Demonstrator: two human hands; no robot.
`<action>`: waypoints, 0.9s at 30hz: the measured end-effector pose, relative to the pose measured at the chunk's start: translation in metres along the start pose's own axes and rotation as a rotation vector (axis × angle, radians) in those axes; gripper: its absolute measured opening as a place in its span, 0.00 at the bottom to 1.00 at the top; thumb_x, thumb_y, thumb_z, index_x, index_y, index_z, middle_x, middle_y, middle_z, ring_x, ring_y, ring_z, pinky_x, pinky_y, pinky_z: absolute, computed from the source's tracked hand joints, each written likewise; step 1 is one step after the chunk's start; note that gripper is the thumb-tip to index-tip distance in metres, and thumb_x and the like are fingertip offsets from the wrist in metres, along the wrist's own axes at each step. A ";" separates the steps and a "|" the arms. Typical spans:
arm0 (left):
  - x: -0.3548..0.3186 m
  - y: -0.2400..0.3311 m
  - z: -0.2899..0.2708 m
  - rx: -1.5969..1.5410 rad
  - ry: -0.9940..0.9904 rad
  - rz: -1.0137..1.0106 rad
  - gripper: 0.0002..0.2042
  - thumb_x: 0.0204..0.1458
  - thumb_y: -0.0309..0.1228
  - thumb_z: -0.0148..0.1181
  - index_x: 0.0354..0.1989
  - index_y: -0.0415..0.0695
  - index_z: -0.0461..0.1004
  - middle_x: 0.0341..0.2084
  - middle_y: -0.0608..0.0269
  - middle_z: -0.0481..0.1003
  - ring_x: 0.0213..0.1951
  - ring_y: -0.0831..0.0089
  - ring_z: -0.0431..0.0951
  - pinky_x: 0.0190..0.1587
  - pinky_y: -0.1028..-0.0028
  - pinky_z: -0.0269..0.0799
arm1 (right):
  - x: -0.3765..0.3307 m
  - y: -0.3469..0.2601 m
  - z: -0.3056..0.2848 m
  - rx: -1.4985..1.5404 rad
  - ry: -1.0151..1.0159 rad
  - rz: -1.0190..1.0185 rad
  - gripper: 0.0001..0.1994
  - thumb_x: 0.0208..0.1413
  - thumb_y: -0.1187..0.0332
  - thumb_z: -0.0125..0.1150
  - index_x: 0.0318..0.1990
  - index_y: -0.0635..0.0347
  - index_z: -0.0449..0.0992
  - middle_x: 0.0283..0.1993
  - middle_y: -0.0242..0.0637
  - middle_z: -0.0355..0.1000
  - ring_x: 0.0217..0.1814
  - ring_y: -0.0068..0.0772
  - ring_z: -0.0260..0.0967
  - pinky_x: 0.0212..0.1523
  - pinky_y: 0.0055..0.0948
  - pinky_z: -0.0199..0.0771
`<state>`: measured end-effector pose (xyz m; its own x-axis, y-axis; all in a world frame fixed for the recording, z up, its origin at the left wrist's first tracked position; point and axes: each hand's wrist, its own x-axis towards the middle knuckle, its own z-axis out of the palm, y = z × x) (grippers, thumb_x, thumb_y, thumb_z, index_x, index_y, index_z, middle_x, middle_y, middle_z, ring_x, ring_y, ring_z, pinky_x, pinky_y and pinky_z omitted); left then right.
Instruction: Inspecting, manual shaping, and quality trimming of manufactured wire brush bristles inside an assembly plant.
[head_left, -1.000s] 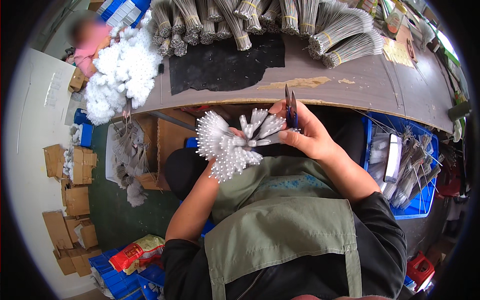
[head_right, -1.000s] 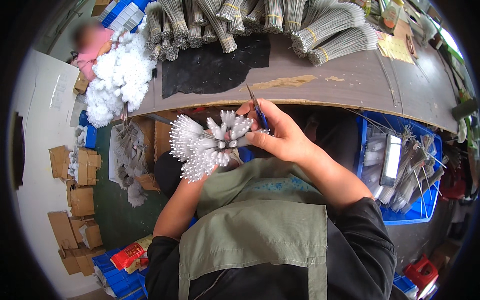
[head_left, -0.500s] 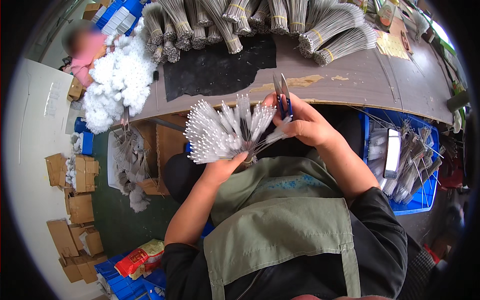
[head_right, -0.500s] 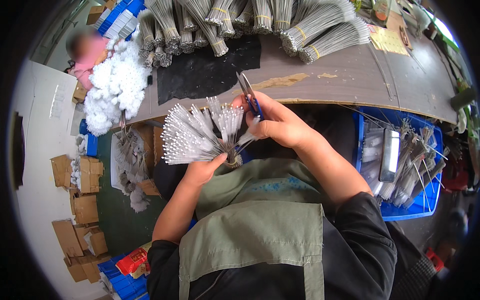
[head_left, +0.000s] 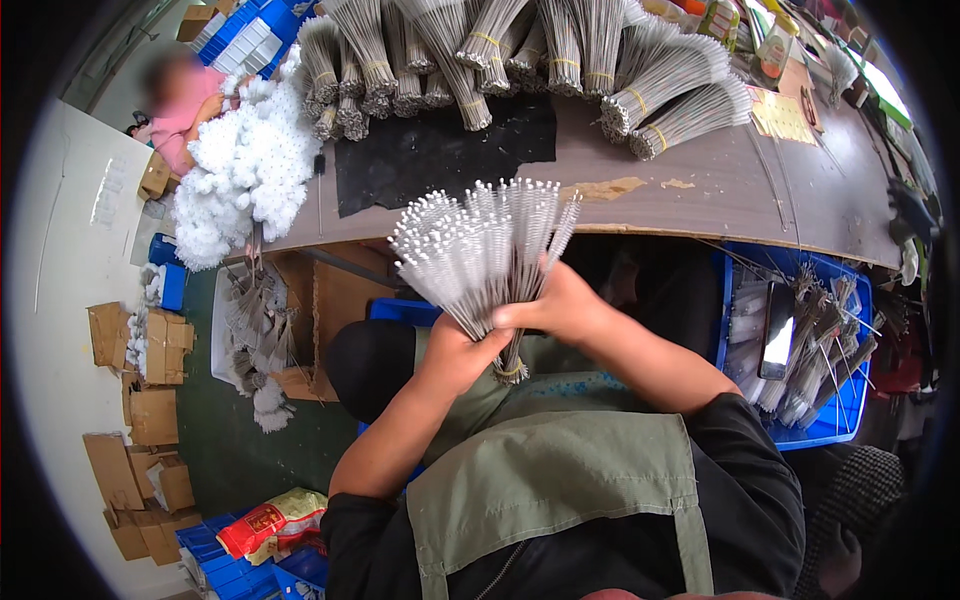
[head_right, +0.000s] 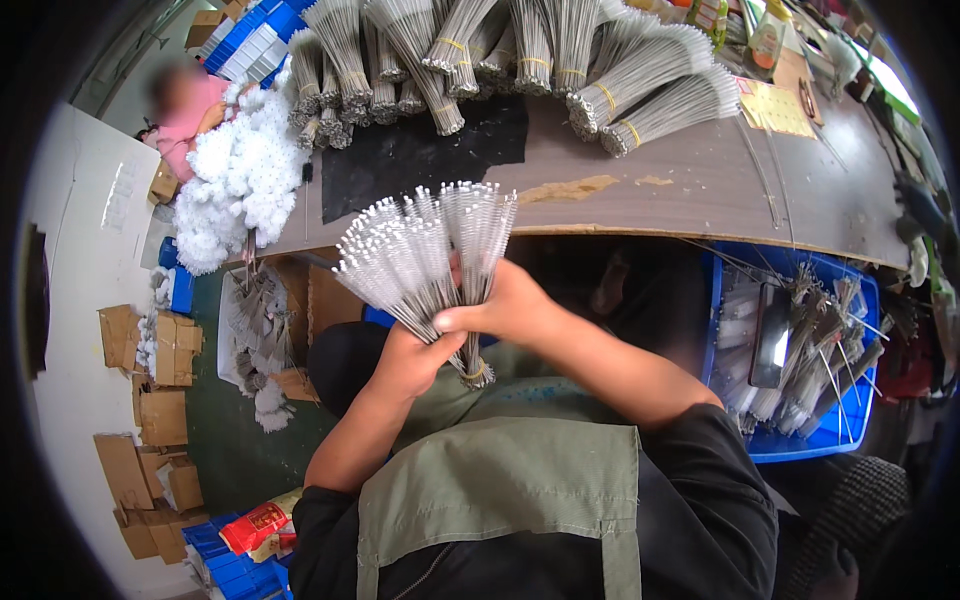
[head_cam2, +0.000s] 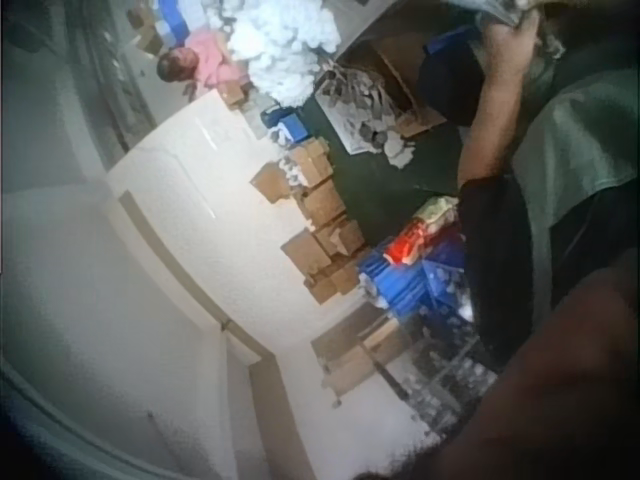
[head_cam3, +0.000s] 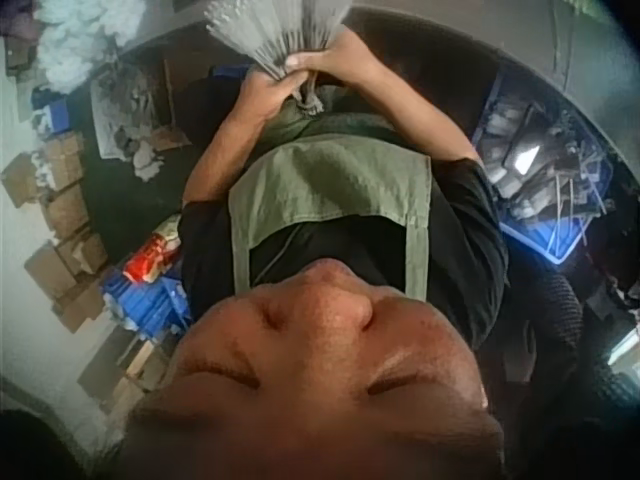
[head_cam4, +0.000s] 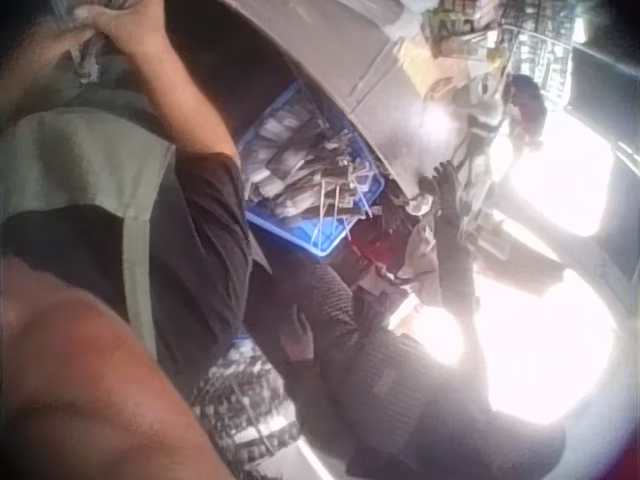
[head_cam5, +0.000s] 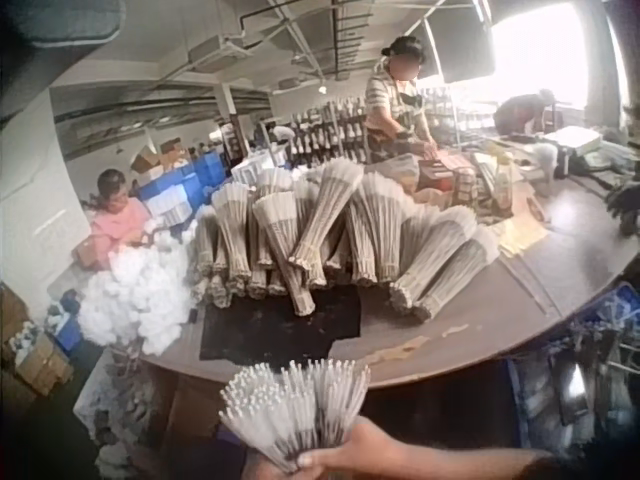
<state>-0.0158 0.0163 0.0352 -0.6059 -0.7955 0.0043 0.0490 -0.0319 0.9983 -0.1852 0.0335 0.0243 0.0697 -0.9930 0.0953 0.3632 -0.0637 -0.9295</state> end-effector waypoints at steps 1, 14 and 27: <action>-0.001 -0.001 0.001 -0.002 -0.002 -0.005 0.19 0.48 0.20 0.56 0.50 0.36 0.66 0.43 0.63 0.71 0.46 0.74 0.70 0.51 0.72 0.65 | 0.000 0.006 0.011 -0.028 0.057 0.038 0.28 0.39 0.64 0.74 0.47 0.66 0.69 0.42 0.35 0.72 0.43 0.24 0.67 0.48 0.27 0.67; -0.041 -0.026 -0.005 -0.555 0.179 -0.288 0.26 0.42 0.16 0.56 0.54 0.39 0.62 0.48 0.62 0.69 0.49 0.71 0.70 0.54 0.70 0.64 | -0.027 0.026 0.007 0.371 0.111 0.360 0.17 0.53 0.71 0.59 0.49 0.64 0.66 0.43 0.36 0.71 0.45 0.27 0.69 0.48 0.30 0.70; -0.046 -0.036 -0.007 -0.619 0.239 -0.278 0.21 0.46 0.18 0.56 0.51 0.39 0.64 0.43 0.62 0.71 0.44 0.72 0.72 0.50 0.70 0.67 | -0.030 0.023 0.010 0.400 0.149 0.353 0.14 0.54 0.72 0.58 0.47 0.62 0.66 0.39 0.39 0.73 0.42 0.29 0.71 0.43 0.29 0.74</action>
<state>0.0161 0.0493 -0.0014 -0.4746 -0.8166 -0.3285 0.4021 -0.5331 0.7444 -0.1698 0.0629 0.0031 0.1297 -0.9525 -0.2754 0.6684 0.2892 -0.6853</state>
